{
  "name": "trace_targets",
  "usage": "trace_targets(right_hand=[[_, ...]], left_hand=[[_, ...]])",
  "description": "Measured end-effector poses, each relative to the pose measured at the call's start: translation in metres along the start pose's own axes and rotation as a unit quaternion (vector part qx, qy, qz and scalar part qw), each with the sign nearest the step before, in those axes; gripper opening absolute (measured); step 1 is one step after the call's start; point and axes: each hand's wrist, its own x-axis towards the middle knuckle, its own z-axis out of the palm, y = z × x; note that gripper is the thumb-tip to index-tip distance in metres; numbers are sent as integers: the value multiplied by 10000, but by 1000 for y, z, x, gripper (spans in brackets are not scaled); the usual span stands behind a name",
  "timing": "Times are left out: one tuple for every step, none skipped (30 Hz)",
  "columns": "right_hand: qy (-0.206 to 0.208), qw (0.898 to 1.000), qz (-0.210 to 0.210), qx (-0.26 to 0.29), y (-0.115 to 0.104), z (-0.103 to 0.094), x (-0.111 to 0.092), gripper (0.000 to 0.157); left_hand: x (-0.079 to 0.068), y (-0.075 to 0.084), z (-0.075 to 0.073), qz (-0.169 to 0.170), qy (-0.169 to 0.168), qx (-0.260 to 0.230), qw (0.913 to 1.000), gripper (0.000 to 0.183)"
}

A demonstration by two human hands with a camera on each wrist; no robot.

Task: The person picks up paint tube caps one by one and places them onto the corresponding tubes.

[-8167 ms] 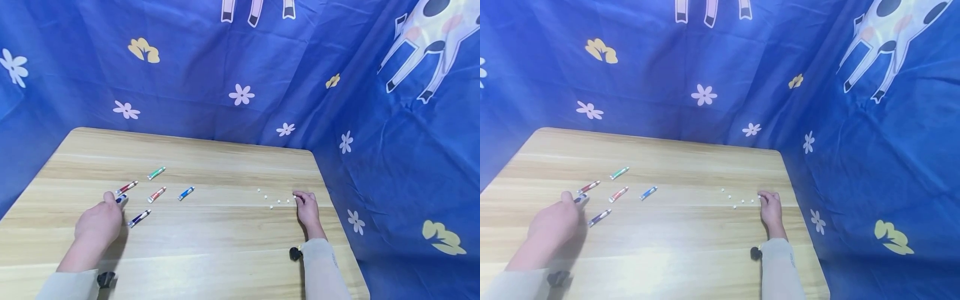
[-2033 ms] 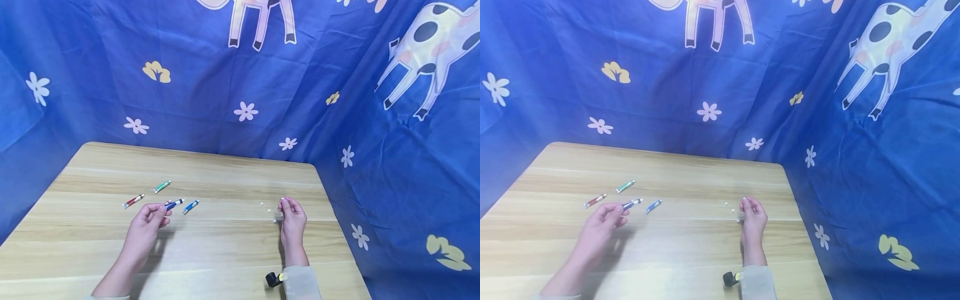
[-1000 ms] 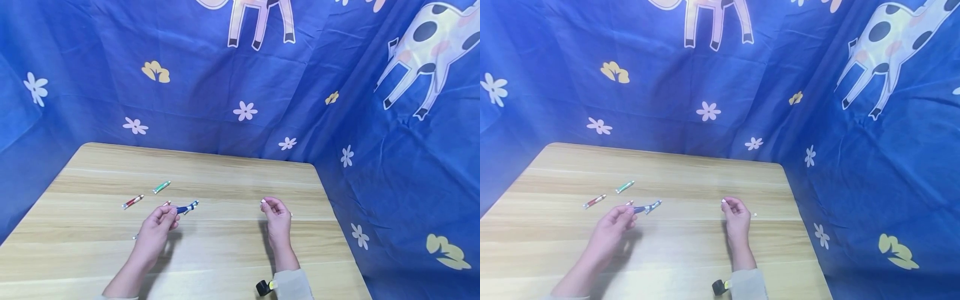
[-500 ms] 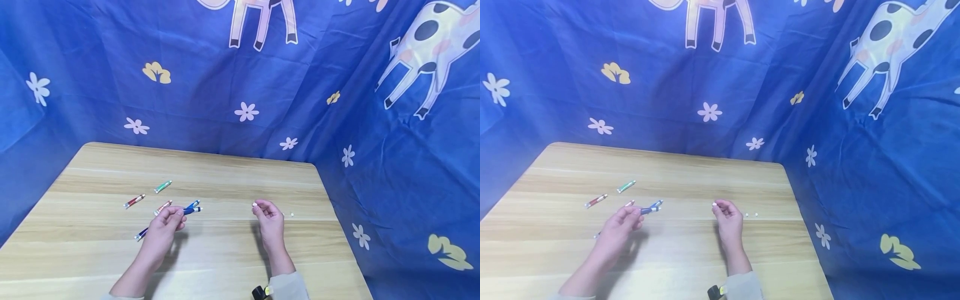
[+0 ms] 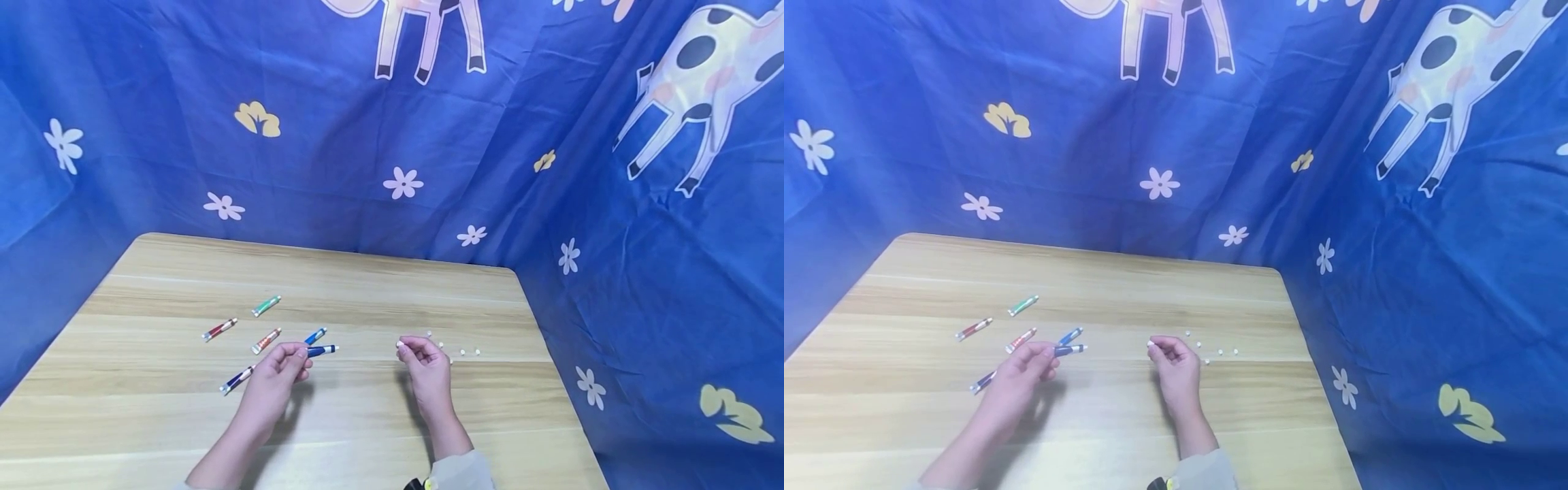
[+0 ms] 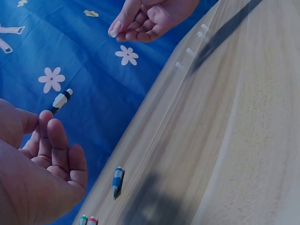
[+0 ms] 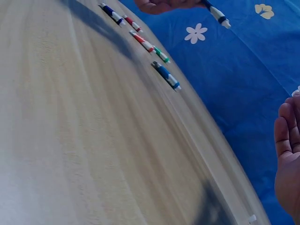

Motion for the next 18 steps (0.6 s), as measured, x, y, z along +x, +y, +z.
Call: trace_targets(right_hand=[[-30,10000,24,4,0,1,-1,22],[-61,10000,52,11,0,2,-2,23],[-89,9999,91,-1,1,3,-3,23],[-114,9999,118,-19,1,4,-4,23],[-140,9998,135,-25,1,5,-5,23],[-160,9997,158,-42,2,6,-5,23],[-169,9997,174,-64,2,7,-6,22],[-179,9996,190,-84,2,8,-7,22],[-191,9996,202,-108,3,9,-8,22],[-204,9995,212,-120,4,10,-8,21],[-221,9994,211,-147,4,11,-9,21],[-238,9993,221,-186,5,12,-10,21],[-261,9992,235,-202,6,13,-11,20],[-290,9991,235,-223,7,14,-13,20],[-312,9989,251,-245,7,15,-13,20],[-327,9988,266,-262,8,16,-14,20],[-341,9987,276,-278,8,17,-15,20],[-355,9985,292,-290,9,18,-16,19]], left_hand=[[0,0,1,1,-4,9,10000,32],[0,-1,1,0,-11,19,10000,32],[0,-1,2,1,-19,28,10000,32],[0,-1,2,4,-24,26,10000,32],[0,-1,3,7,-28,28,10000,32],[0,-1,4,14,-33,30,10000,32],[-1,-1,5,12,-41,35,10000,32],[-1,-1,5,11,-54,33,10000,32],[-2,-1,6,7,-65,27,10000,32],[-2,-2,7,12,-86,31,10000,32],[-2,-3,8,0,-97,29,9999,32],[-3,-3,9,-13,-108,25,9999,32],[-3,-4,9,-19,-117,23,9999,31],[-3,-5,10,-21,-124,17,9999,31],[-3,-6,10,-19,-130,6,9999,30],[-3,-7,11,-18,-129,-3,9999,30],[-3,-8,11,-24,-114,-12,9999,29],[-3,-8,12,-15,-114,-25,9999,28]])
